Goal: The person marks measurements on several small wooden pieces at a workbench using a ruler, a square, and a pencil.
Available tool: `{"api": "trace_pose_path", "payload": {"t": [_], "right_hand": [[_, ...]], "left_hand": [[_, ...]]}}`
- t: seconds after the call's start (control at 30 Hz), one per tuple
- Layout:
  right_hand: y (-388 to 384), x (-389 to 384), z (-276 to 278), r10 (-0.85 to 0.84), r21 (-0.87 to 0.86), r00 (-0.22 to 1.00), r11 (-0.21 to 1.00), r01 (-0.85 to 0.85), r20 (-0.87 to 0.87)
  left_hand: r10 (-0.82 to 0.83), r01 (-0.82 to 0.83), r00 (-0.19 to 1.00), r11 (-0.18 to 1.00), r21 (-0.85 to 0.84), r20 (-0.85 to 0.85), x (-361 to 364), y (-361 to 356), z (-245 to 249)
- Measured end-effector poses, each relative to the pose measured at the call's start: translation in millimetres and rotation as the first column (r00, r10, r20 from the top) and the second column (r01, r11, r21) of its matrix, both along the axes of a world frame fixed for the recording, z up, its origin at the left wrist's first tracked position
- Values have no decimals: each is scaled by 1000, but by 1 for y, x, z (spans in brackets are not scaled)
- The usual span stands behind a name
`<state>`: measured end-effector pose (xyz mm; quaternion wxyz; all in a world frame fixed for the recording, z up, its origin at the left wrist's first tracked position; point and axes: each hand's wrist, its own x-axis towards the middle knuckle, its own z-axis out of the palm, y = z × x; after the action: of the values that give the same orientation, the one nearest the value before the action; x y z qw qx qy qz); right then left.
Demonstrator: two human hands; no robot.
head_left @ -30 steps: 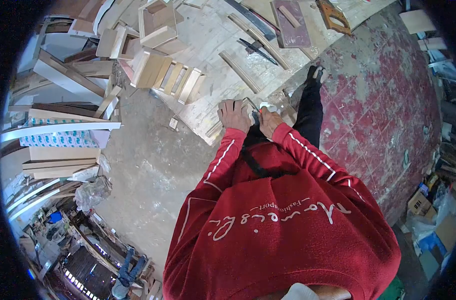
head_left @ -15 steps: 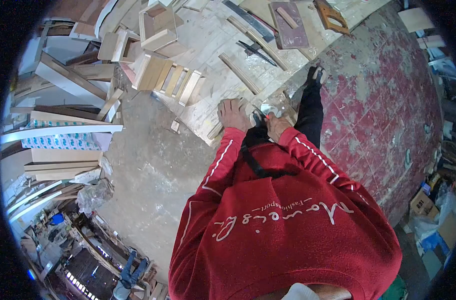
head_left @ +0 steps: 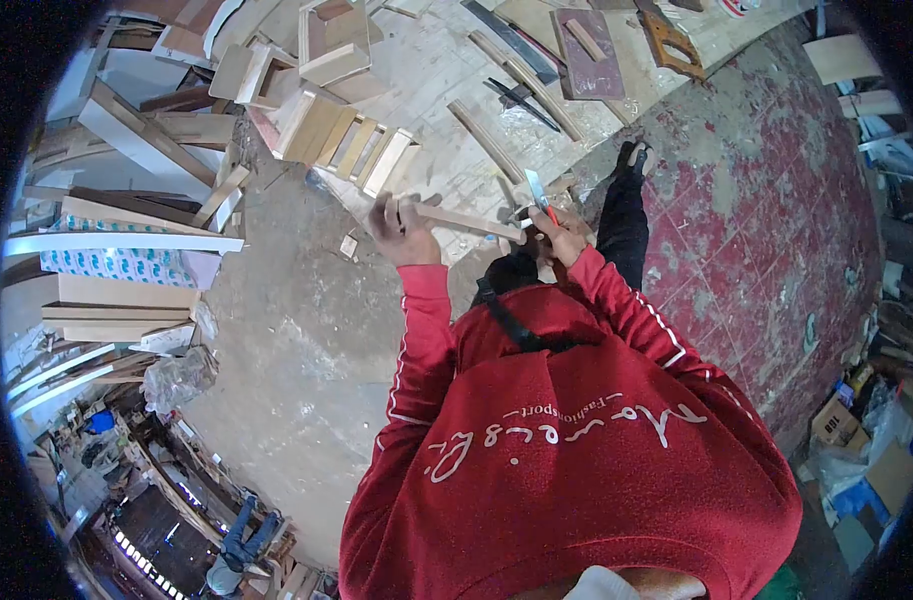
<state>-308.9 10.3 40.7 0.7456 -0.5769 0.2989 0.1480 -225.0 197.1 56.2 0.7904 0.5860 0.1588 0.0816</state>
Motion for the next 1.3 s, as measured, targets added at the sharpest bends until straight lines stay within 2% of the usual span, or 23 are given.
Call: {"api": "trace_pose_path", "payload": {"t": [0.03, 0.07, 0.13, 0.2, 0.27, 0.33, 0.37, 0.43, 0.47, 0.53, 0.6, 0.67, 0.77, 0.9, 0.97, 1.0, 1.07, 1.1, 1.13, 1.17, 1.2, 1.27, 1.3], "right_hand": [[1, 1, 9, -40, 101, 999, 994, 40, -4], [1, 1, 9, -38, 99, 999, 994, 38, -4], [-1, 0, 7, -59, 236, 998, 970, 56, 5], [-3, -1, -3, -59, 267, 998, 962, 49, 31], [-6, -1, -15, -61, 298, 996, 954, 40, 59], [-7, 2, -17, 83, 186, 995, 978, -91, 52], [-5, 0, -18, 84, 186, 995, 978, -92, 50], [7, 5, 2, -6, -102, 988, 995, 22, 155], [8, 5, -1, -6, -103, 988, 994, 22, 155], [10, 7, -6, 90, -301, 954, 954, 1, 287], [13, 10, 8, 102, -310, 971, 950, -30, 217], [14, 12, 9, 113, -318, 983, 946, -63, 142], [16, 18, -16, 59, -336, 963, 941, 34, 262], [13, 22, -27, 54, -324, 943, 944, 59, 328], [11, 23, -29, 46, -318, 947, 946, 61, 318], [9, 23, -29, 58, -321, 949, 946, 47, 311], [7, 25, -26, 74, -326, 950, 945, 30, 303], [6, 27, -24, 36, -299, 967, 953, 43, 253], [5, 29, -23, -1, -273, 979, 960, 57, 202], [3, 32, -26, 0, -273, 979, 960, 58, 205], [-1, 34, -34, 38, -333, 978, 942, 34, 206], [-7, 37, -43, 78, -391, 976, 920, 8, 204], [-8, 40, -45, 56, -344, 970, 939, 29, 236]], "left_hand": [[115, -118, 992, 992, -55, -56, -5, 5, -11], [117, -120, 992, 991, -56, -57, -10, 11, -23], [133, -176, 950, 976, -130, -283, -20, 27, -46], [152, -195, 950, 971, -140, -271, -27, 41, -77], [181, -330, 894, 886, -326, -410, -31, 45, -80], [212, -377, 870, 868, -324, -445, -30, 43, -79], [239, -422, 843, 849, -318, -481, -30, 41, -79], [266, -449, 831, 839, -307, -489, -27, 38, -80], [292, -477, 816, 828, -296, -499, -26, 37, -81], [242, -436, 827, 846, -306, -508, -28, 44, -101], [192, -394, 835, 862, -318, -515, -29, 53, -115], [67, -286, 907, 824, -489, -416, -34, 59, -119], [-29, -155, 938, 856, -493, -346, -34, 59, -132], [28, -229, 925, 838, -496, -379, -36, 48, -117], [43, -146, 910, 964, -223, -412, -37, 35, -90], [46, -150, 911, 963, -223, -411, -36, 29, -72], [84, -40, 758, 996, 82, -646, -37, 19, -41], [84, -41, 759, 996, 81, -645, -42, 24, -50], [214, -6, 909, 865, 502, -357, -48, 32, -63], [187, -95, 982, 567, 818, -16, -54, 39, -75], [187, -95, 982, 567, 818, -15, -59, 40, -66], [-134, 102, 990, 487, 867, -41, -63, 38, -30], [-129, 99, 991, 486, 868, -41, -60, 34, -20]]}}
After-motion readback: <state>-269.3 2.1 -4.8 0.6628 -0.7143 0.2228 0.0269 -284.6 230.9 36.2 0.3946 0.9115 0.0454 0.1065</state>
